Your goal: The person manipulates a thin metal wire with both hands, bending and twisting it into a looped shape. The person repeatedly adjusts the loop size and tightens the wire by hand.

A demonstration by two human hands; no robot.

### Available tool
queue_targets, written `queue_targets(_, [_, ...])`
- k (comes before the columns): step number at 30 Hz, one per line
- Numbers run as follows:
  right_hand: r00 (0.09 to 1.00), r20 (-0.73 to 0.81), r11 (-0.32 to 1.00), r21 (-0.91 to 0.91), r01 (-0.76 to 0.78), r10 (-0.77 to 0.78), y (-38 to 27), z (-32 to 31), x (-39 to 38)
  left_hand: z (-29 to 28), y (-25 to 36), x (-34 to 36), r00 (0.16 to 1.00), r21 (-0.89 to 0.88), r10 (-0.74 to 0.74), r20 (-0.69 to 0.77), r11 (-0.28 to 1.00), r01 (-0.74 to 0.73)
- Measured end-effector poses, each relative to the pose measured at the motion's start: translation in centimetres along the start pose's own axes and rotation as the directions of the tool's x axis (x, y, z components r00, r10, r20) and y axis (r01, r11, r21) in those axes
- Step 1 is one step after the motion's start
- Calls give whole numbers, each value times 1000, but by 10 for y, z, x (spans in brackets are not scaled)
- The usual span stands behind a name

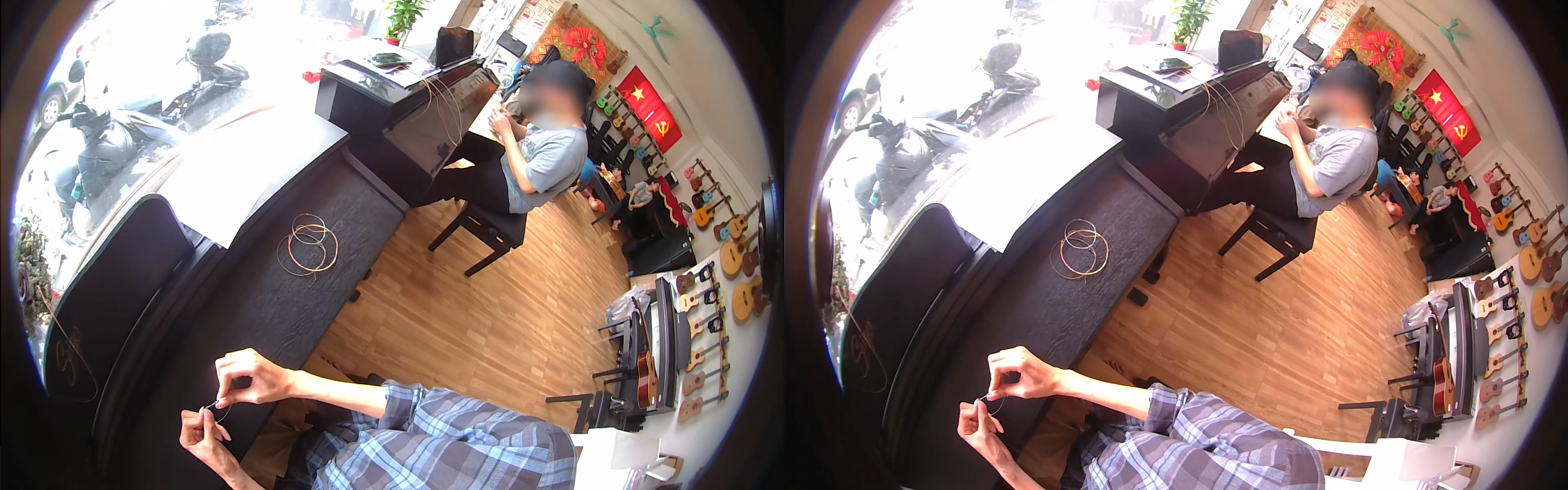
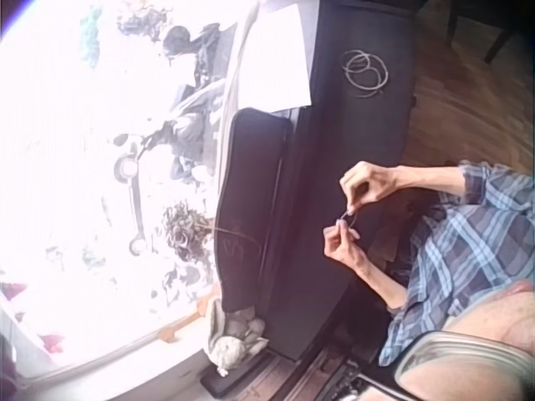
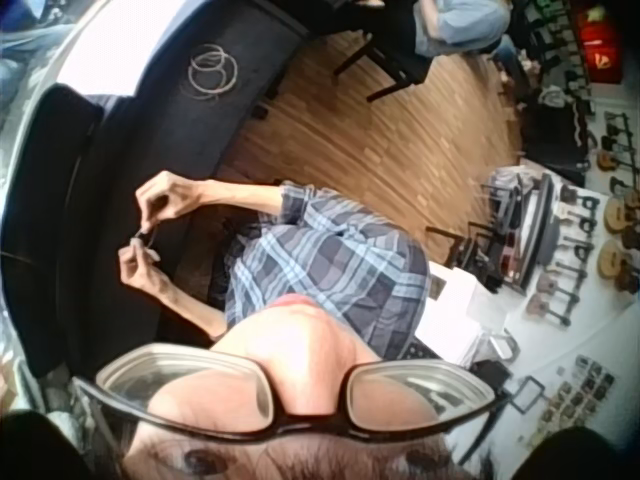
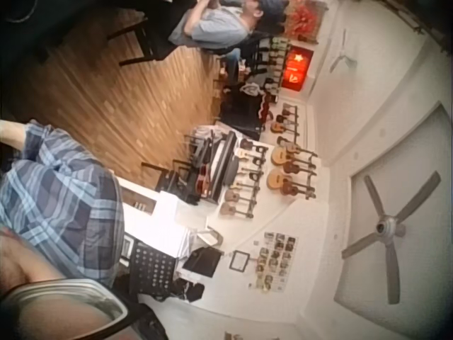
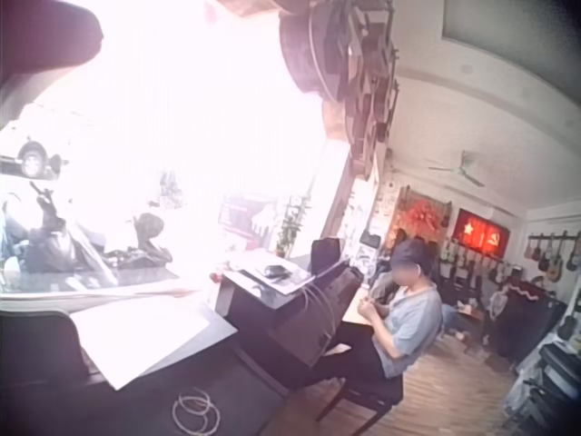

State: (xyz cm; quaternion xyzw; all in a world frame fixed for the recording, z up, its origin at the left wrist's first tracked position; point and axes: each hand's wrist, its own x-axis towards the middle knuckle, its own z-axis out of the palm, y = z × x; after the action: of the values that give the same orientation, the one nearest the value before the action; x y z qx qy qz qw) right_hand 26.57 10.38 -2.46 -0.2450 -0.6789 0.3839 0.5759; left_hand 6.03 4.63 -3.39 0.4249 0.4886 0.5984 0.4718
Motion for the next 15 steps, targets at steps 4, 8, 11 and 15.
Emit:
queue_targets(4, [998, 21, 998, 23, -55, 55, 0, -5, 2, 7, 1, 1, 1000, 42, -13, -2, 999, 13])
queue_targets(8, [998, 4, 996, 63, -67, 67, -1, -4, 1, 13, -1, 6, 989, 329, 140, -55, 937, -114])
queue_targets(11, [998, 34, 999, -4, -49, 49, -1, -3, 0, 18, -5, 9, 962, 445, 249, -115, 879, -175])
queue_targets(15, [999, 48, 998, -55, 0, 3, 0, -3, 3, 21, -9, 7, 913, 481, 371, -169, 840, -253])
